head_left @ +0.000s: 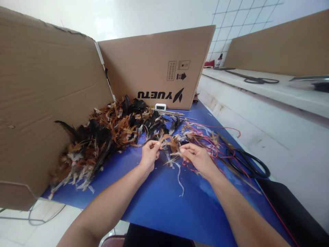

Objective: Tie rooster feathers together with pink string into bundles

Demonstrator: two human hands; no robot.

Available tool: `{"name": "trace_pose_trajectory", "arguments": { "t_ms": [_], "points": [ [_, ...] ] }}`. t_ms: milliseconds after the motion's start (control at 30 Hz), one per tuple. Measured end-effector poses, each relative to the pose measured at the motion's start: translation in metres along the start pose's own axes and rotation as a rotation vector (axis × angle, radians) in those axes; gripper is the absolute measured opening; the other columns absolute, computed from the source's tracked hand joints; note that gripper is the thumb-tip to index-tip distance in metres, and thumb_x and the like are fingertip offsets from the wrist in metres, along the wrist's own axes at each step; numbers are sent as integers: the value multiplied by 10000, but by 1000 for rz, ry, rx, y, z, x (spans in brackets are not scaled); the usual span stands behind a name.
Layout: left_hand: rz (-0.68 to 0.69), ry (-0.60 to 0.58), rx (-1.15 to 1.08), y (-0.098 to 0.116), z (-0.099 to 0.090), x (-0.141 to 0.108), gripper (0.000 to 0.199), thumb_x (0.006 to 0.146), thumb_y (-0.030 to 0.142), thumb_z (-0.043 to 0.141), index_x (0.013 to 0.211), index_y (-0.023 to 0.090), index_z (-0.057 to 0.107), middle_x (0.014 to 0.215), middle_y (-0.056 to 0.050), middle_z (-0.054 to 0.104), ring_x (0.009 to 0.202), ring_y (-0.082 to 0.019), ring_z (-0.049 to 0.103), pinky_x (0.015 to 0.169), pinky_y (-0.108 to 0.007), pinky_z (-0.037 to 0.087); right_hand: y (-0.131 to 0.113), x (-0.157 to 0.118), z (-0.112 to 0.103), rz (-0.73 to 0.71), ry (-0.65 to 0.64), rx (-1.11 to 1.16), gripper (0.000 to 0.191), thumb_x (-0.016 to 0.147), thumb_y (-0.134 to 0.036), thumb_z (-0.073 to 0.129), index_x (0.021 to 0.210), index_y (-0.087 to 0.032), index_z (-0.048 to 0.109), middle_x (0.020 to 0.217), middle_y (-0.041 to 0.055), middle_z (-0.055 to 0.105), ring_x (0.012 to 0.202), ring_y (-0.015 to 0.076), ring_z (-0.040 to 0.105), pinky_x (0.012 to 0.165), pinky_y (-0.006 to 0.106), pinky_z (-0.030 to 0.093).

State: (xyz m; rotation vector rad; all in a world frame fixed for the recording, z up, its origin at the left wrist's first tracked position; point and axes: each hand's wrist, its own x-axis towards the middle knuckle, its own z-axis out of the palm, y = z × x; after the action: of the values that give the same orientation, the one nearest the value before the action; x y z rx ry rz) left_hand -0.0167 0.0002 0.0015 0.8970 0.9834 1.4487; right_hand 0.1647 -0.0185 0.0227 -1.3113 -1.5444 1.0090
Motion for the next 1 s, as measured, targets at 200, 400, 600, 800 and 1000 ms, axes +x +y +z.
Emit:
{"name": "trace_pose_trajectory", "arguments": {
  "t_ms": [200,400,600,800,1000],
  "points": [
    [-20,4,-67,0,0,-1,384,605,426,737,716,139,507,617,32,552,347,-1,325,341,-151,174,14,4,-3,-275,146,-458,136,785,-303,552,810,-202,640,742,31,647,708,193,574,699,348,434],
    [-45,-65,-31,-2,6,-9,353,649,418,712,747,137,522,601,30,559,339,-7,327,329,-149,179,4,-2,10,-447,144,-494,127,805,-278,557,782,-216,665,809,36,649,821,199,568,813,365,415],
    [-19,-116,58,-3,10,-18,333,694,429,677,757,135,534,601,20,573,343,-16,351,320,-151,214,5,-6,26,-127,-27,-95,209,760,-363,600,868,-200,673,811,27,689,704,171,607,656,303,461],
    [6,-148,127,-4,13,-22,316,703,422,673,732,136,542,545,43,530,346,-23,363,322,-151,241,6,-5,32,-126,-40,149,185,754,-353,614,788,-173,642,776,22,670,724,165,599,692,299,466],
    [29,-190,159,-3,14,-23,293,733,406,646,731,130,549,628,13,582,357,-20,382,323,-151,252,4,-5,32,-137,-6,128,202,760,-352,600,832,-172,657,806,33,675,741,171,595,692,300,466]
  ]
}}
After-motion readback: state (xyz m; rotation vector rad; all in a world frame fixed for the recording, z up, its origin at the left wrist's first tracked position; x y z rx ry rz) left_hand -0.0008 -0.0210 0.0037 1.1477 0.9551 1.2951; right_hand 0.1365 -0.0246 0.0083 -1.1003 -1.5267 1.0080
